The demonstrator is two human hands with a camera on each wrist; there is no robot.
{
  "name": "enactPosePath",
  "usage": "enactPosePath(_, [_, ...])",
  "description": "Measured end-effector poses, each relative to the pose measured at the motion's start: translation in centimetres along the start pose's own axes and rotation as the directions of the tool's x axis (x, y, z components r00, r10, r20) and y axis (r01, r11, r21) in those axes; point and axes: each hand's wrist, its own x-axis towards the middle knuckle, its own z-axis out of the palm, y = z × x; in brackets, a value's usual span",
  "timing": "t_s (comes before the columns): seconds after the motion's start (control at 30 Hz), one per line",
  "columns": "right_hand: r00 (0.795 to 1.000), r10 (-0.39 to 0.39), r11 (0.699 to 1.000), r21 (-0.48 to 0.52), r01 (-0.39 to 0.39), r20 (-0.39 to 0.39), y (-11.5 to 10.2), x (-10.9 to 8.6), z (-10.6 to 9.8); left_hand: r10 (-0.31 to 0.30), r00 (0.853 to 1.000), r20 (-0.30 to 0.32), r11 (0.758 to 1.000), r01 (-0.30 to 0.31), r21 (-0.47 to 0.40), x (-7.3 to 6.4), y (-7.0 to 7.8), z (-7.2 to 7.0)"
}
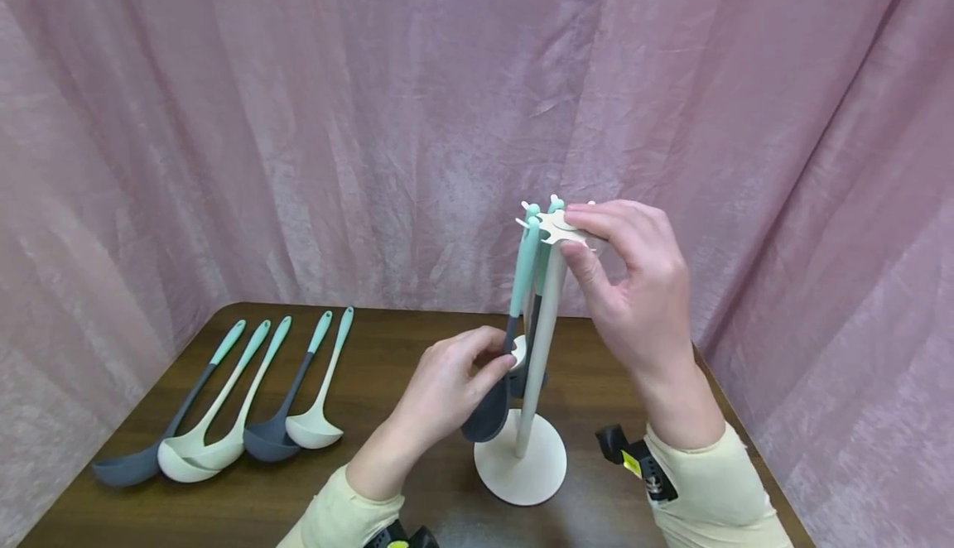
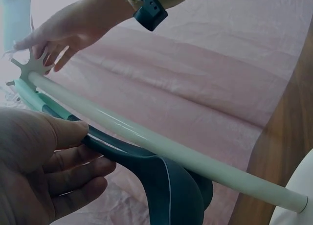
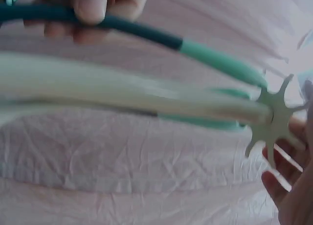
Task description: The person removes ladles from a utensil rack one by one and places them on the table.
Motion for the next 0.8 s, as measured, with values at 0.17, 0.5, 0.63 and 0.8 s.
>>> enactPosePath(0.17, [0.994,-0.019,0.988,-0.153,0.003,-0.105,-1.2,-0.6,0.7,-0.002,1.000,0.001,1.000,0.002,0.003,0.0,0.1,-0.1])
enactPosePath(0.5, [0.985,-0.026,0.980,-0.200,-0.008,-0.169,-1.4,-0.9,1.5,-0.004,1.000,0.009,1.000,0.004,-0.009,-0.1,0.2,-0.3])
enactPosePath(0.63, [0.982,-0.008,0.983,-0.179,-0.026,-0.186,-1.2,-1.0,1.6,-0.005,1.000,0.007,1.000,0.006,-0.009,-0.2,0.3,-0.4])
enactPosePath(0.8, [0.980,-0.004,0.987,-0.160,-0.028,-0.197,-1.2,-0.8,1.7,0.004,1.000,-0.003,1.000,-0.004,0.006,-0.2,0.4,-0.5])
